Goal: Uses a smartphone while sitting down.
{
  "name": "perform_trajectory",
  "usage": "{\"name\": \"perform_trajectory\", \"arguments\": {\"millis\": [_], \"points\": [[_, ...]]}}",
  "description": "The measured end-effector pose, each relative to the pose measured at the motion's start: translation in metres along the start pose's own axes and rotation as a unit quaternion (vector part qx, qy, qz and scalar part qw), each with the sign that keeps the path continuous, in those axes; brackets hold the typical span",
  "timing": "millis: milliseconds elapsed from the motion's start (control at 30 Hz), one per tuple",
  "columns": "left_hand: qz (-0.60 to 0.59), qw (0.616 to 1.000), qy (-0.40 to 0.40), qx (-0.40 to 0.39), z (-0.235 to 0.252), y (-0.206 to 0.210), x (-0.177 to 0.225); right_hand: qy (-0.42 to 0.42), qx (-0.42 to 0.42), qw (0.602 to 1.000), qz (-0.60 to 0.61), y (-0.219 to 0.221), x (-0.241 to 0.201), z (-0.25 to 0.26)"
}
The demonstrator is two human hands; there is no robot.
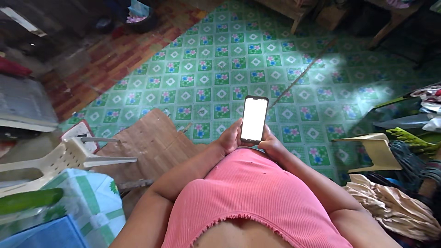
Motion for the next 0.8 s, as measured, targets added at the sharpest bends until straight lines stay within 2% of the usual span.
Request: {"name": "perform_trajectory", "arguments": {"millis": [233,467,800], "points": [[0.000,1.000,0.015,0.008,-0.0009,-0.0035,-0.0011,0.011,0.014,1.000,0.001,-0.0010,0.0022,0.0004],[0.004,0.999,0.000,0.044,-0.0004,-0.0057,-0.0027,0.001,0.006,1.000,0.010,0.0003,0.0019,-0.0008],[0.005,0.999,-0.003,0.053,-0.0003,-0.0047,-0.0041,0.003,0.019,1.000,0.013,0.0001,0.0023,-0.0020]]}}
Point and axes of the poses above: each hand's wrist, its own z-axis towards the middle knuckle, its own y-axis out of the palm, x = y × z, the point moved 6 cm from there along z, towards the middle knuckle, and after that the axes turned 7 degrees about y, right-handed, at the moved point
